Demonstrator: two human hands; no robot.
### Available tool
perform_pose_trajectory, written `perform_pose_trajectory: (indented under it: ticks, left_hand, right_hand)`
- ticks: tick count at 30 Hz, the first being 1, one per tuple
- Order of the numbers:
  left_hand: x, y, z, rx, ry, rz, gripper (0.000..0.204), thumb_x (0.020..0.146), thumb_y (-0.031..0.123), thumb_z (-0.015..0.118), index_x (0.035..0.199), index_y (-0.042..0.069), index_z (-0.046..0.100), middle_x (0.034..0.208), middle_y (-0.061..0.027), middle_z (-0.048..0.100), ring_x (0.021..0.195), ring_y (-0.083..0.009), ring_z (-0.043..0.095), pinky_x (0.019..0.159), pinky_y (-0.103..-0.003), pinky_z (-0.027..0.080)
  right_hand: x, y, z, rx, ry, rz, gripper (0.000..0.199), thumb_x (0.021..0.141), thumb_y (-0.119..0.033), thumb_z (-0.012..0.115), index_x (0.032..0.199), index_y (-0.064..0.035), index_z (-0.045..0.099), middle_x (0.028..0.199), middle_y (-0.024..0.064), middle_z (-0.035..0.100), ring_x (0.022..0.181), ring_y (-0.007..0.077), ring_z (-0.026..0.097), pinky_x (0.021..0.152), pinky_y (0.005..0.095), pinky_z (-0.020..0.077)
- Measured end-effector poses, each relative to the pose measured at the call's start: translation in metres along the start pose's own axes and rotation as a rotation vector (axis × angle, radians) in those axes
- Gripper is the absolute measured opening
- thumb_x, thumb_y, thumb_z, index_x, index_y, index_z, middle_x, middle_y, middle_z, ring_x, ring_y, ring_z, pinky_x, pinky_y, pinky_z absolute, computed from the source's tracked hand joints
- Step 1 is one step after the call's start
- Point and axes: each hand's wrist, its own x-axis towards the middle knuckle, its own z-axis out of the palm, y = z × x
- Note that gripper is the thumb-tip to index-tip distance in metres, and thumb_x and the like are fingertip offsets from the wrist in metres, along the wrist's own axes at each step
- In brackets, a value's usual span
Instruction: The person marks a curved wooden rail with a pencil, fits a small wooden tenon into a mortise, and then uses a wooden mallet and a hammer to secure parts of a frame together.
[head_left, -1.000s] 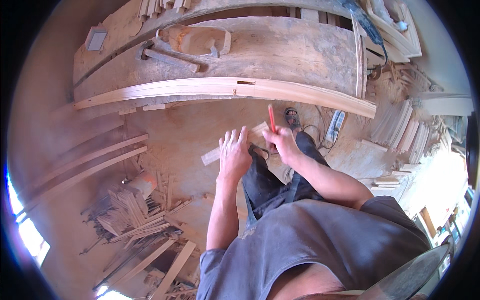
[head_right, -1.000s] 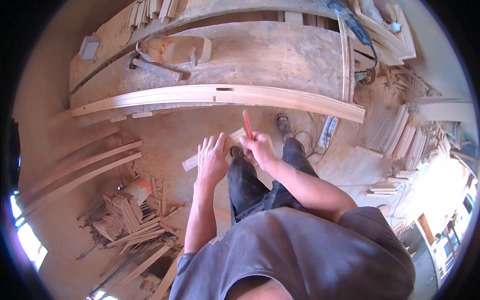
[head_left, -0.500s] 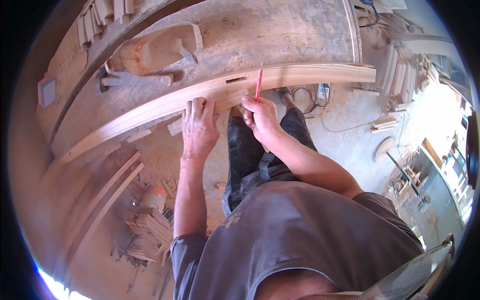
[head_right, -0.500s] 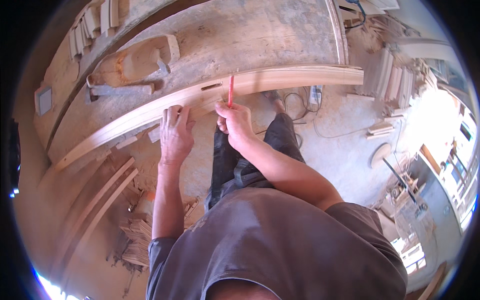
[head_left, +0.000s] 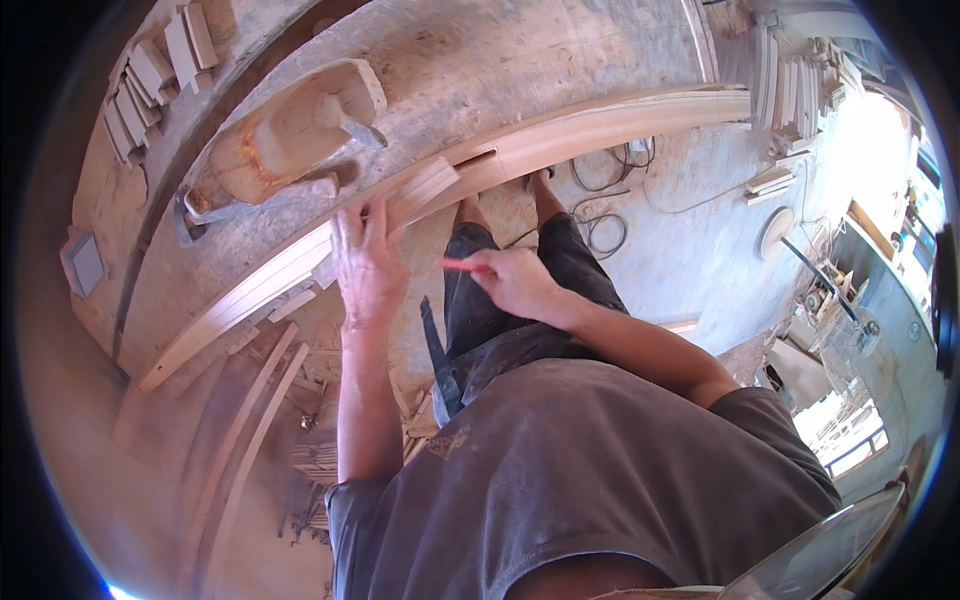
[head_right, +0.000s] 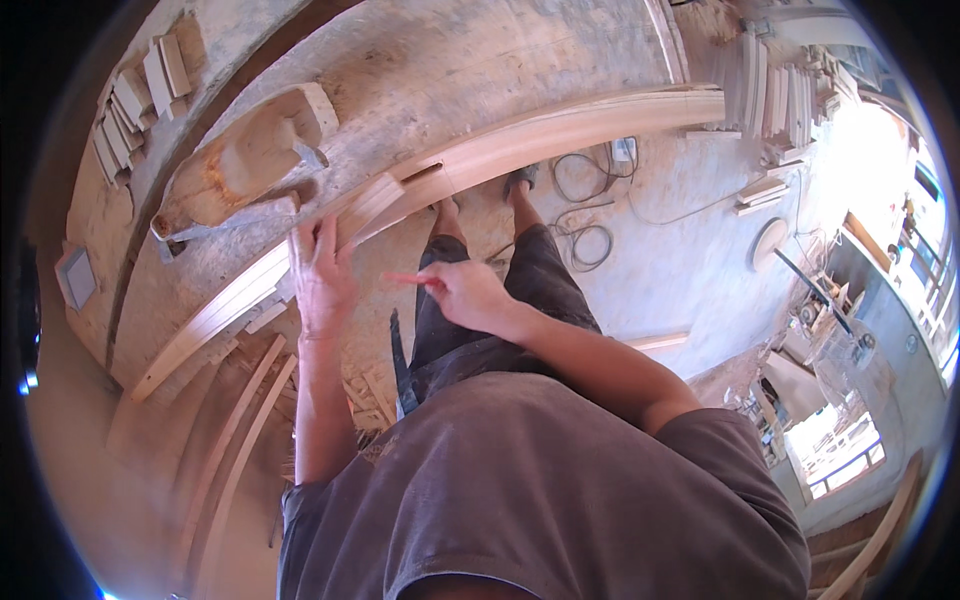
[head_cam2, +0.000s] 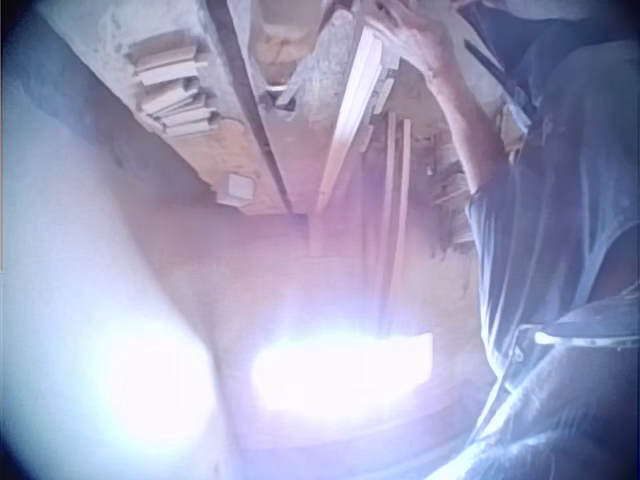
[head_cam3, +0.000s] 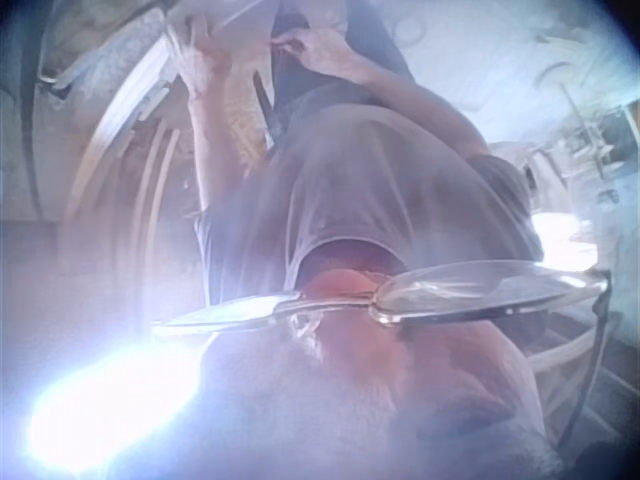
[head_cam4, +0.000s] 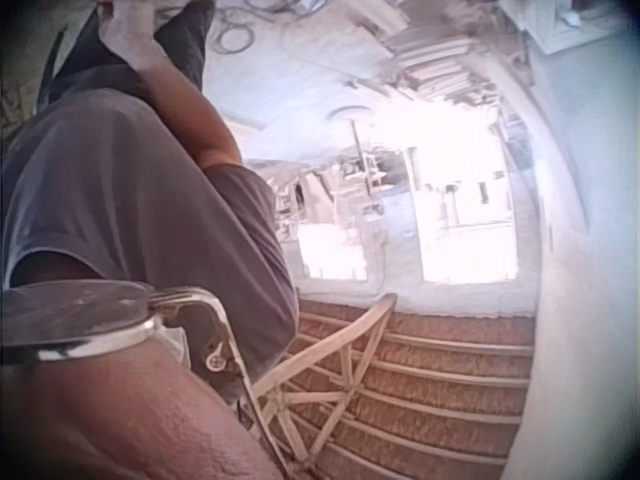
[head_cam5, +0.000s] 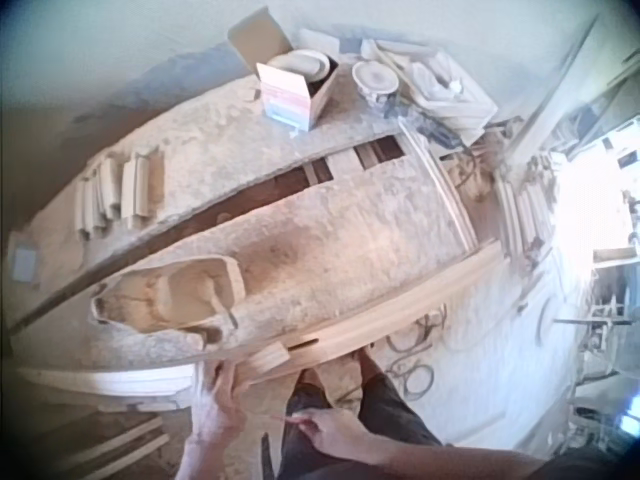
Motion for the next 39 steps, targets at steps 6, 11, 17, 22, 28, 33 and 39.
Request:
perform_pose_trajectory:
  ticks: [6, 11, 17, 22, 28, 33, 39]
  left_hand:
    - [0.018, 0.025, 0.008, 0.109, -0.044, 0.129, 0.045, 0.086, 0.011, 0.071, 0.128, 0.001, 0.063, 0.117, -0.0167, 0.055, 0.111, -0.0379, 0.054, 0.091, -0.047, 0.045]
    - [0.029, 0.028, 0.003, 0.093, -0.088, 0.175, 0.041, 0.087, 0.011, 0.069, 0.126, 0.0, 0.063, 0.112, -0.0175, 0.055, 0.106, -0.0373, 0.056, 0.088, -0.047, 0.047]
    - [0.035, 0.038, -0.012, 0.035, -0.213, 0.129, 0.032, 0.091, 0.009, 0.066, 0.121, 0.0, 0.064, 0.112, -0.0174, 0.057, 0.105, -0.038, 0.061, 0.086, -0.048, 0.053]
    - [0.041, 0.037, -0.015, 0.009, -0.274, 0.101, 0.021, 0.091, 0.008, 0.067, 0.111, 0.002, 0.064, 0.111, -0.0152, 0.06, 0.105, -0.0378, 0.065, 0.082, -0.049, 0.056]
    - [0.039, 0.033, -0.012, 0.034, -0.245, 0.157, 0.023, 0.089, 0.008, 0.069, 0.11, 0.001, 0.064, 0.112, -0.0161, 0.06, 0.108, -0.0375, 0.063, 0.086, -0.049, 0.055]
    - [0.042, 0.041, -0.003, 0.022, -0.231, 0.19, 0.028, 0.088, 0.009, 0.071, 0.114, 0.0, 0.065, 0.111, -0.018, 0.058, 0.109, -0.0377, 0.06, 0.09, -0.048, 0.053]
    - [0.042, 0.038, -0.01, 0.047, -0.2, 0.163, 0.032, 0.087, 0.01, 0.072, 0.117, 0.0, 0.066, 0.109, -0.0175, 0.057, 0.106, -0.0367, 0.06, 0.088, -0.047, 0.052]
  right_hand:
    - [0.004, 0.027, -0.028, 0.264, 0.106, 0.368, 0.021, 0.099, -0.021, 0.067, 0.112, -0.0056, 0.074, 0.07, 0.0152, 0.067, 0.065, 0.0267, 0.069, 0.06, 0.0394, 0.052]
    - [0.008, 0.026, -0.054, 0.486, 0.131, 0.472, 0.025, 0.103, -0.02, 0.063, 0.114, 0.0021, 0.069, 0.075, -0.002, 0.059, 0.064, 0.0067, 0.055, 0.058, 0.0252, 0.0453]
    - [0.016, 0.014, -0.06, 0.677, 0.247, 0.416, 0.026, 0.103, -0.027, 0.065, 0.103, -0.0016, 0.07, 0.07, -0.0025, 0.058, 0.061, 0.006, 0.054, 0.055, 0.0248, 0.0426]
    - [0.022, 0.003, -0.064, 0.784, 0.255, 0.397, 0.026, 0.103, -0.029, 0.066, 0.108, -0.0035, 0.071, 0.069, -0.0036, 0.056, 0.059, 0.0041, 0.052, 0.052, 0.0228, 0.0402]
    - [0.02, 0.006, -0.07, 0.8, 0.233, 0.449, 0.024, 0.105, -0.02, 0.062, 0.12, -0.0024, 0.068, 0.076, -0.0033, 0.056, 0.065, 0.0049, 0.053, 0.052, 0.0218, 0.0396]
    - [0.022, 0.015, -0.073, 0.86, 0.297, 0.501, 0.024, 0.105, -0.02, 0.061, 0.12, -0.0038, 0.069, 0.074, -0.0026, 0.057, 0.061, 0.0045, 0.051, 0.05, 0.0215, 0.0383]
    - [0.026, 0.012, -0.082, 0.866, 0.374, 0.414, 0.026, 0.106, -0.019, 0.06, 0.121, -0.0004, 0.069, 0.071, -0.0002, 0.059, 0.056, 0.0046, 0.051, 0.047, 0.0197, 0.0376]
